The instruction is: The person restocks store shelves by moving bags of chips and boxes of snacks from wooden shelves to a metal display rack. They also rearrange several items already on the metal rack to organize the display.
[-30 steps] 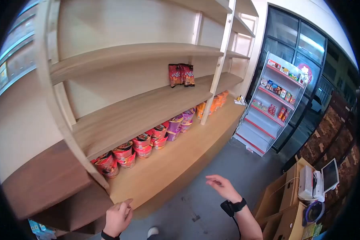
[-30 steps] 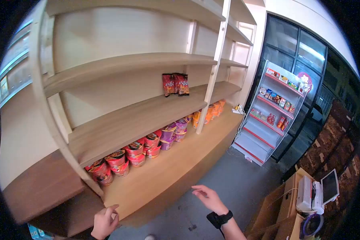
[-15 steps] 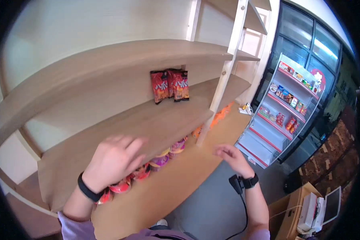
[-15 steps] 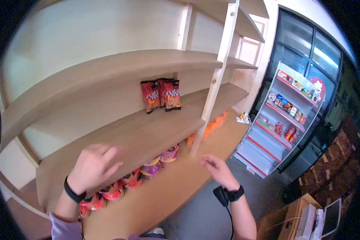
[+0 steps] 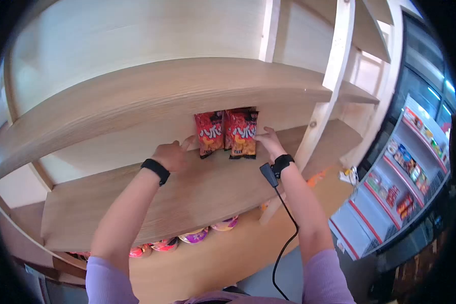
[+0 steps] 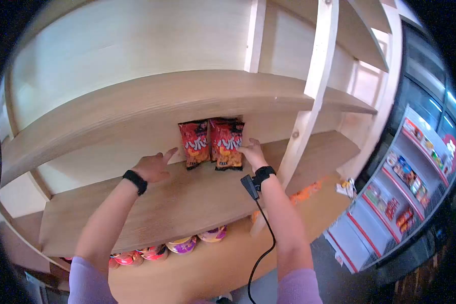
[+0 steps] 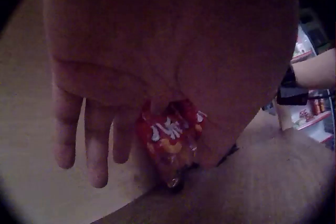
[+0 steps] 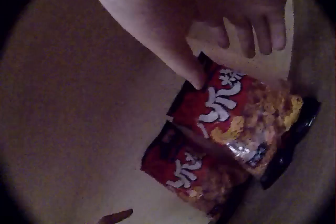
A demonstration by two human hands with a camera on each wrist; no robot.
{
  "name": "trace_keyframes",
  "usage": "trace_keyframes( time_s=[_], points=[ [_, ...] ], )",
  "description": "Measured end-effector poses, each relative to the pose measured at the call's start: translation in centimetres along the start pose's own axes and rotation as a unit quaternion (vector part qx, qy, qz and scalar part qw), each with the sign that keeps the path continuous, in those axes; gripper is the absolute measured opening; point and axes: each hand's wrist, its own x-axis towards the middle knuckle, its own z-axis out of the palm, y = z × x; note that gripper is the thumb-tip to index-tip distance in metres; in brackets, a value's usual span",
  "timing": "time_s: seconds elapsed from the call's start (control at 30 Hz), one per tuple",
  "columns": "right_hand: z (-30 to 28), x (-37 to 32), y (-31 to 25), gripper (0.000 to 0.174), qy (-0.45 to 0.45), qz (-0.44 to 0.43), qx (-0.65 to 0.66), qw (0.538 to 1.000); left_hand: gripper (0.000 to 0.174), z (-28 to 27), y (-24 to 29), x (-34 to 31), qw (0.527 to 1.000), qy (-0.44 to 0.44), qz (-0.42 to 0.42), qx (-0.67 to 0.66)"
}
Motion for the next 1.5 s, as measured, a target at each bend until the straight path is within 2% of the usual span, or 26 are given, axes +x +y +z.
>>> trace_keyframes(
  time_s=[0.03,0.13,0.23,0.27,0.3,0.37,0.4,0.43,0.5,0.53,0.57,0.63,0.67,0.7,0.8,0.9,0.97,1.03,1.1,1.17,1.23,1.27,1.3,1.37,1.43,1.5],
  points=[
    [0.1,0.4,0.1,0.088,-0.012,-0.005,0.004,1.000,0.079,0.6,0.3,1.4,1.000,0.001,-0.013,0.003],
    [0.7,1.5,1.3,0.105,-0.054,0.020,0.038,0.998,0.088,2.0,2.3,4.6,0.998,0.028,-0.060,0.013],
    [1.2,2.7,2.0,0.101,-0.124,-0.014,0.048,0.991,0.091,3.1,3.9,6.6,0.994,0.075,-0.075,0.001],
    [1.4,4.4,3.4,0.090,-0.199,-0.006,0.088,0.976,0.091,3.5,4.2,7.2,0.991,0.098,-0.088,-0.021],
    [1.4,4.6,3.6,0.090,-0.201,-0.008,0.090,0.975,0.092,3.9,4.4,8.0,0.987,0.121,-0.099,-0.043],
    [2.5,4.2,3.9,0.077,-0.119,-0.047,0.073,0.989,0.092,4.7,4.5,9.3,0.986,0.129,-0.096,-0.050],
    [2.9,3.8,3.9,0.058,-0.053,-0.094,0.089,0.990,0.092,4.9,4.5,9.7,0.984,0.137,-0.092,-0.059],
    [2.7,3.4,3.0,0.058,-0.057,-0.095,0.089,0.990,0.092,4.3,4.9,9.9,0.984,0.139,-0.096,-0.059],
    [2.6,2.5,1.8,0.055,-0.098,-0.037,0.161,0.981,0.089,3.2,5.3,10.0,0.980,0.106,-0.120,-0.118],
    [3.7,3.9,3.1,0.052,-0.062,-0.073,0.159,0.983,0.089,3.5,5.0,10.4,0.980,0.103,-0.124,-0.117],
    [4.0,5.1,4.7,0.052,-0.065,-0.071,0.161,0.982,0.084,3.8,4.8,10.8,0.973,0.123,-0.113,-0.162],
    [4.2,4.9,3.3,0.053,-0.034,-0.094,0.155,0.983,0.080,4.9,4.4,11.3,0.963,0.140,-0.104,-0.207],
    [4.4,4.7,2.8,0.057,0.001,-0.113,0.104,0.988,0.076,5.4,4.3,11.4,0.949,0.177,-0.073,-0.249],
    [4.5,5.3,3.1,0.057,-0.002,-0.112,0.103,0.988,0.072,5.5,4.3,11.3,0.932,0.215,-0.043,-0.289],
    [4.3,6.6,3.7,0.062,-0.145,-0.112,0.117,0.976,0.062,5.2,4.4,11.3,0.920,0.209,-0.039,-0.329],
    [4.3,7.3,3.9,0.061,-0.148,-0.110,0.044,0.982,0.051,4.3,4.6,10.7,0.921,0.186,-0.049,-0.339],
    [4.3,7.7,4.3,0.059,-0.178,-0.107,0.055,0.977,0.047,3.8,5.0,9.4,0.907,0.188,-0.053,-0.373],
    [4.7,8.1,4.2,0.058,-0.157,-0.149,0.025,0.976,0.043,3.0,5.4,7.8,0.892,0.193,-0.060,-0.403],
    [4.4,7.6,3.2,0.060,-0.215,-0.129,0.066,0.966,0.034,2.4,5.2,5.5,0.936,0.242,-0.037,-0.252],
    [4.3,7.8,2.8,0.060,-0.179,-0.113,0.049,0.976,0.033,1.8,5.3,2.4,0.940,0.271,-0.047,-0.202],
    [4.6,9.8,4.6,0.060,-0.191,-0.087,0.045,0.977,0.032,0.9,6.5,-1.4,0.942,0.292,-0.057,-0.158],
    [4.8,9.6,5.0,0.061,-0.175,-0.090,0.089,0.976,0.034,-0.2,7.5,-3.8,0.945,0.283,-0.076,-0.145],
    [4.4,8.6,3.8,0.064,-0.218,-0.063,0.132,0.965,0.036,-0.8,8.4,-6.0,0.947,0.274,-0.097,-0.133],
    [4.8,8.0,3.8,0.051,-0.201,-0.051,0.157,0.966,0.037,-1.2,9.8,-10.1,0.938,0.301,-0.118,-0.128],
    [4.6,8.8,4.2,0.049,-0.191,-0.085,0.111,0.972,0.038,-1.5,11.2,-14.2,0.925,0.333,-0.145,-0.115],
    [4.2,9.7,4.9,0.063,-0.216,-0.063,0.100,0.969,0.037,-1.7,12.7,-17.8,0.897,0.417,-0.124,-0.080]
  ],
)
